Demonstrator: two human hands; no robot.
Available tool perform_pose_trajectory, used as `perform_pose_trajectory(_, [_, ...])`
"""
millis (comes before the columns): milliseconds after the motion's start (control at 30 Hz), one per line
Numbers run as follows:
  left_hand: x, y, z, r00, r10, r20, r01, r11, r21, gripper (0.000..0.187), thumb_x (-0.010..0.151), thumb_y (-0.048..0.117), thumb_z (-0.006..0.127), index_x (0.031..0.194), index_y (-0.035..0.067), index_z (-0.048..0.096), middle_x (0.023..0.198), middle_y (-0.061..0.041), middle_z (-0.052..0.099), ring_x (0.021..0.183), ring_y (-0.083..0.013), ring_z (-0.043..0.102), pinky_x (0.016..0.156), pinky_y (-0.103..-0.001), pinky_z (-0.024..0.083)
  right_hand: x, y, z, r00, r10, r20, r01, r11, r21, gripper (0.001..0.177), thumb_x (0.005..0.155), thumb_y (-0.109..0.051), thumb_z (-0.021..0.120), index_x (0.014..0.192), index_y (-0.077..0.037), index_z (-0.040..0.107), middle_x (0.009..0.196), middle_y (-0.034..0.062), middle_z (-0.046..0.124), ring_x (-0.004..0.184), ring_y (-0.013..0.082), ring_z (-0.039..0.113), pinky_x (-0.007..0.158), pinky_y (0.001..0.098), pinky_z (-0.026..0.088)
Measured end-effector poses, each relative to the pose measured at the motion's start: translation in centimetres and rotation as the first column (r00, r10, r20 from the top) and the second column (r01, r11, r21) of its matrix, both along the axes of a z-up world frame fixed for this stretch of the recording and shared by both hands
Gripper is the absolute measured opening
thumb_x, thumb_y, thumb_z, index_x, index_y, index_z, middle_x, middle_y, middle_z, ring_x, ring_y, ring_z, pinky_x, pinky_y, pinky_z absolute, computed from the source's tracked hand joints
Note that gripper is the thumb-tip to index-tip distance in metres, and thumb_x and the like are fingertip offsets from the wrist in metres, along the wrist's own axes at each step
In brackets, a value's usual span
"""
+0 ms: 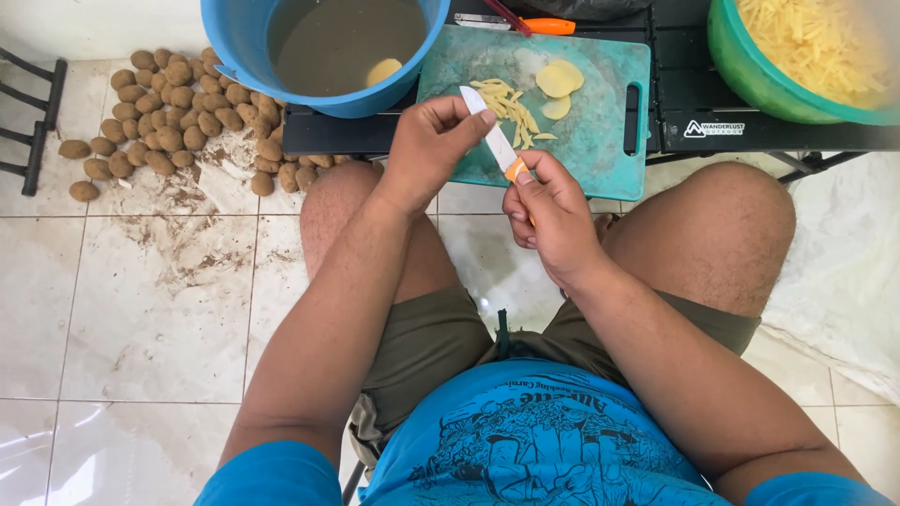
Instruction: Slicing peeled potatoes into thin strips for fries using a knife on a cutting board
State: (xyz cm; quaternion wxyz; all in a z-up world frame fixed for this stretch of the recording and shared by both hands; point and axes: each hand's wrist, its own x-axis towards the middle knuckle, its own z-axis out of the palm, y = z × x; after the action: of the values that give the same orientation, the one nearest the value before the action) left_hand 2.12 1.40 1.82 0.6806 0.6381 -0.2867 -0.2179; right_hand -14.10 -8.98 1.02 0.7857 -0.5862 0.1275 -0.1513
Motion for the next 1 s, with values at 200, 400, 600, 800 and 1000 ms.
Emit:
perform_pose_trajectory(200, [1.7, 0.4, -0.6, 0.977, 0.212, 0.009, -0.211, 0.976, -0.050, 0.018, 0.099, 0.023, 0.071, 0.094, 0.008, 0.079, 0.071, -0.004, 0.067, 0.063, -0.0059, 0.055, 0.058, -0.018, 0.046, -1.2, -0.3, -1.0, 0.999, -0.035, -0.021, 0.034, 0.996, -0.077, 0.030, 0.107, -0.014, 0.039, 0.131, -0.003, 0.052, 0.066, 0.0029, 0.037, 0.042, 0.0071, 0.032, 0.037, 0.0205, 0.031])
perform_pose_trajectory(400, [-0.5, 2.1, -0.1, 0.628, 0.187, 0.755, -0.450, 0.879, 0.156, 0.031, 0.086, 0.010, 0.075, 0.115, 0.007, 0.067, 0.107, -0.007, 0.069, 0.085, -0.0213, 0.064, 0.078, -0.033, 0.055, -2.2, -0.2, 2.7, 0.986, -0.082, -0.142, -0.006, 0.846, -0.533, 0.046, 0.104, -0.005, 0.040, 0.150, -0.007, 0.042, 0.087, 0.0041, 0.054, 0.075, 0.0109, 0.048, 0.070, 0.0246, 0.042])
perform_pose_trajectory(600, [-0.2, 3.4, 0.0, 0.647, -0.159, 0.746, -0.441, 0.720, 0.536, 0.044, 0.089, 0.037, 0.083, 0.120, 0.007, 0.075, 0.115, -0.013, 0.066, 0.109, -0.0323, 0.067, 0.081, -0.049, 0.048, -2.1, -0.1, 2.8, 0.974, -0.101, -0.202, -0.079, 0.686, -0.724, 0.049, 0.102, -0.009, 0.042, 0.150, -0.014, 0.051, 0.069, 0.0172, 0.065, 0.060, 0.0282, 0.059, 0.060, 0.0394, 0.048])
perform_pose_trajectory(800, [1.0, 2.7, -1.4, 0.668, -0.189, 0.720, -0.287, 0.828, 0.483, 0.042, 0.089, 0.020, 0.080, 0.130, 0.015, 0.073, 0.119, -0.006, 0.068, 0.117, -0.0320, 0.065, 0.097, -0.054, 0.043, -2.1, 0.0, 2.1, 0.943, -0.130, -0.306, -0.143, 0.672, -0.727, 0.049, 0.102, -0.014, 0.041, 0.150, -0.019, 0.050, 0.081, 0.0218, 0.071, 0.078, 0.0409, 0.070, 0.072, 0.0485, 0.053])
perform_pose_trajectory(1000, [0.7, 2.6, -1.1, 0.641, -0.200, 0.741, -0.302, 0.822, 0.483, 0.042, 0.086, 0.027, 0.082, 0.126, 0.013, 0.074, 0.116, -0.006, 0.066, 0.111, -0.0311, 0.065, 0.094, -0.054, 0.044, -2.0, 0.7, 2.3, 0.924, -0.121, -0.362, -0.207, 0.639, -0.741, 0.055, 0.101, -0.014, 0.039, 0.155, -0.017, 0.042, 0.092, 0.0302, 0.071, 0.089, 0.0515, 0.069, 0.077, 0.0567, 0.052])
